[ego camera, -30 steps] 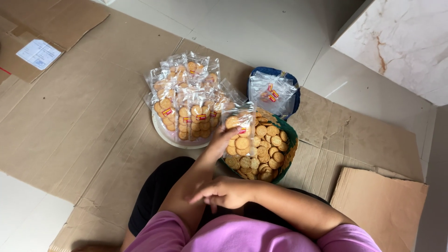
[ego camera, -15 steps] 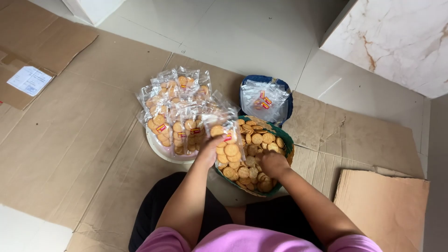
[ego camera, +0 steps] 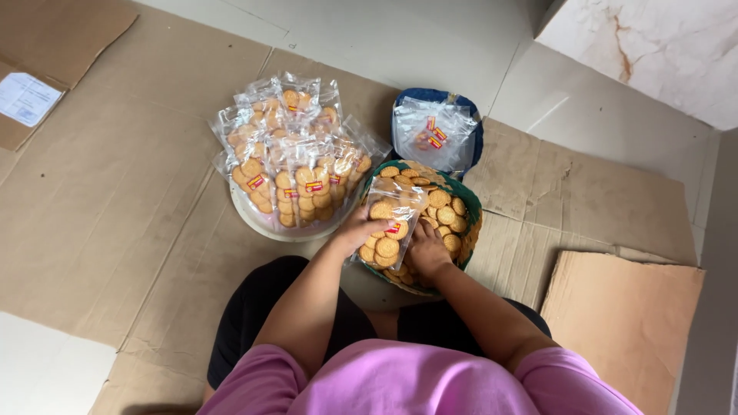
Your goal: Manually packing small round cookies into individual plastic bags from a larger container.
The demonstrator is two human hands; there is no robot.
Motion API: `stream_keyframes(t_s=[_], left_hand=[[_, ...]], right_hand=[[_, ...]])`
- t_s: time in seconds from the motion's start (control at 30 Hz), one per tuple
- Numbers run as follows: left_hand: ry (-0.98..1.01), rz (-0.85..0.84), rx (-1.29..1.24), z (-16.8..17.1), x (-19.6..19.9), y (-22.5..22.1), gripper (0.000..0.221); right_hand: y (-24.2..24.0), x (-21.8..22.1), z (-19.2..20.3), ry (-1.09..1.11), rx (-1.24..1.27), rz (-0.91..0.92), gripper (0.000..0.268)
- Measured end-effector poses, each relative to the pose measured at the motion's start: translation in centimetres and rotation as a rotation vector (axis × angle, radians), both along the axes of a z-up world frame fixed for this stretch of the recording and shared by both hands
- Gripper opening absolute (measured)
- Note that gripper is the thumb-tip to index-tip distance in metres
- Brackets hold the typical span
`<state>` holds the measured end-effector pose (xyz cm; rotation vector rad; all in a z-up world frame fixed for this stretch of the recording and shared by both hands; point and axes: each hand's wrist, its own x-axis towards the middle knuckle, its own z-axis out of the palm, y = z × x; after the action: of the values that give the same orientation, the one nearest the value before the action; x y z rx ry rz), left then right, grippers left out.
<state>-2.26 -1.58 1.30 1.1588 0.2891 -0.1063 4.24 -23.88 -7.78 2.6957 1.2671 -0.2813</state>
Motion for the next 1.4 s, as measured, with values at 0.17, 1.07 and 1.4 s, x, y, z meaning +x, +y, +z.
stream_keyframes(t_s=[0.17, 1.07, 1.4], left_hand=[[-0.013, 0.034, -0.005, 0.4, 0.1, -0.4, 0.04], [-0.1, -0.062, 0.088, -0.9, 0.2, -0.9, 0.037], [-0.097, -0.195, 0.087, -0.9, 0.1, -1.3, 0.045]], right_hand=[[0.0, 0.8, 0.3, 0.001, 0.039, -0.111, 0.049], [-2.8, 4.7, 11.7, 1.275, 1.754, -1.091, 0.019], [-0.9, 3.0, 16.5, 0.722, 1.649, -0.663, 0.041]])
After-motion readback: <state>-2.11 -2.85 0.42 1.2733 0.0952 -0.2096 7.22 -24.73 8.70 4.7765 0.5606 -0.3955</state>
